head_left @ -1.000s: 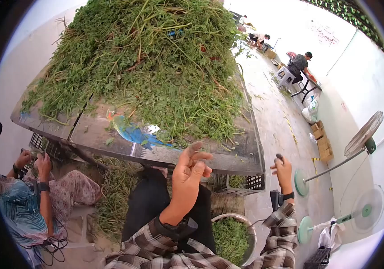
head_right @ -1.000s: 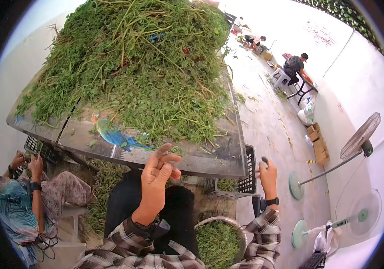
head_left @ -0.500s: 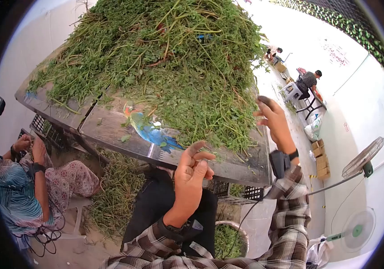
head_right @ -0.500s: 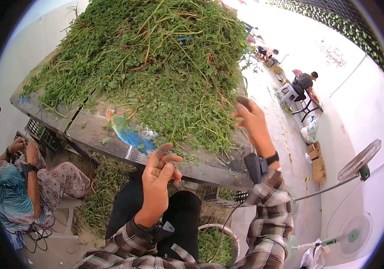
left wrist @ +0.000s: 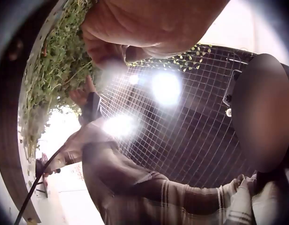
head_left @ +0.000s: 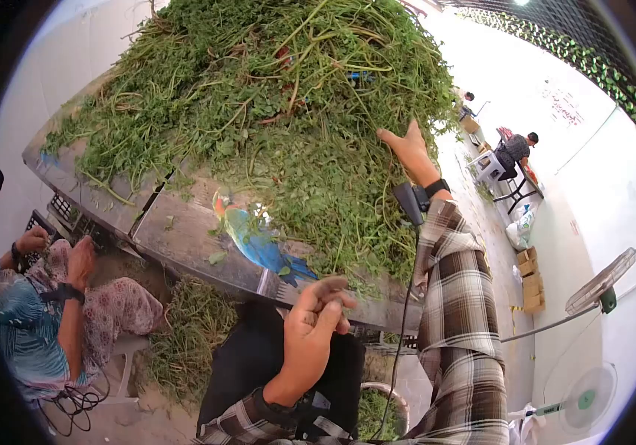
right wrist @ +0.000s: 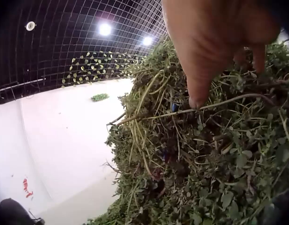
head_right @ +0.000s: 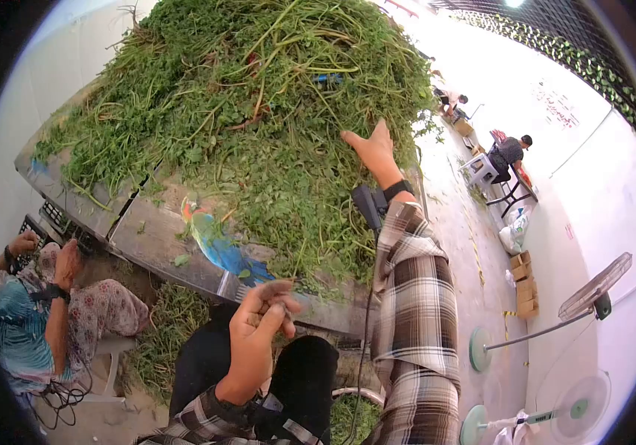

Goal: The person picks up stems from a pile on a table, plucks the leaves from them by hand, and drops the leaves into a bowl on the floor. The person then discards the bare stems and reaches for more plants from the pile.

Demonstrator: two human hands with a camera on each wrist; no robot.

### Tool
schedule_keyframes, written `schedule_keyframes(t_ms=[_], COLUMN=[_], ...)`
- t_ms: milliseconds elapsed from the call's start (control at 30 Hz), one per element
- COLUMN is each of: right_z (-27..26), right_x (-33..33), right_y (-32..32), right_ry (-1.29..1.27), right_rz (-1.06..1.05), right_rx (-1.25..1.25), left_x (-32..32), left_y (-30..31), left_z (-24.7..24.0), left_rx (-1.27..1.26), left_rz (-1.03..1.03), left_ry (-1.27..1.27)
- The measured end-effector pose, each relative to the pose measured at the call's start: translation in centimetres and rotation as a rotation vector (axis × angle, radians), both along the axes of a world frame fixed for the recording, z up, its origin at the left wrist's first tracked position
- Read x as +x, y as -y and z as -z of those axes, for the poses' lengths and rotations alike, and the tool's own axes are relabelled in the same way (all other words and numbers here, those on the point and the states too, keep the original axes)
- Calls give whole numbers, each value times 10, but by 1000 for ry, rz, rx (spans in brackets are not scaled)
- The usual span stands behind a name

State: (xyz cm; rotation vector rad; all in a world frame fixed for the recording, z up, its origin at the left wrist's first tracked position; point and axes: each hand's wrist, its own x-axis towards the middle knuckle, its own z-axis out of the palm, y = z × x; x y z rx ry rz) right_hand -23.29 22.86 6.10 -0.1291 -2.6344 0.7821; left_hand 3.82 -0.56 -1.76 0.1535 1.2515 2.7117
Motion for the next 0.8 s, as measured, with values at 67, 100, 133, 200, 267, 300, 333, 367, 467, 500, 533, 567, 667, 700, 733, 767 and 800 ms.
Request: schedule_keyframes(t_ms=[67, 100, 133, 200, 267, 300, 333, 367, 467, 500, 533, 567, 667, 700, 733, 767, 800], right_z=[6, 4, 4, 8, -1, -2, 1, 3, 22, 30, 34, 32, 27, 24, 20, 16, 12], right_x=[-30, -37, -45, -58, -62, -63, -63, -61, -60, -57, -39, -29, 2, 12, 22, 34, 51], right_y=[-1, 3, 7, 17, 26, 28, 28, 29, 16, 11, 12, 15, 19, 20, 21, 22, 30], right_ry=[-49, -56, -50, -130, -73, -11, -6, -12, -53, -91, -208, -207, -196, -193, -68, 57, 34], right_rz=[48, 39, 46, 23, 78, 136, 137, 100, 29, 0, -152, -154, -216, -216, -214, -210, -242], right_rx=[-7, -7, -54, -184, -162, -135, -137, -191, -54, 129, 300, 303, 232, 234, 209, 183, 259], left_x=[-1, -2, -3, -3, -5, -4, -4, -4, -4, -4, -3, -2, 0, 0, -1, 0, 0], left_y=[3, 4, 6, 7, 8, 8, 10, 11, 14, 14, 15, 14, 11, 11, 11, 11, 10], left_z=[1, 2, 2, 1, 5, 6, 7, 7, 4, 3, 2, 2, 3, 3, 3, 2, 2], left_rx=[12, 12, -8, -15, -24, -30, -32, -28, -15, -15, -12, -6, 9, 17, 21, 19, 15], left_rz=[41, 33, 50, 63, 97, 135, 135, 146, 134, 117, 117, 123, 138, 146, 146, 150, 155], left_ry=[38, 31, 33, 49, 48, 54, 58, 62, 67, 67, 67, 60, 58, 59, 59, 54, 48])
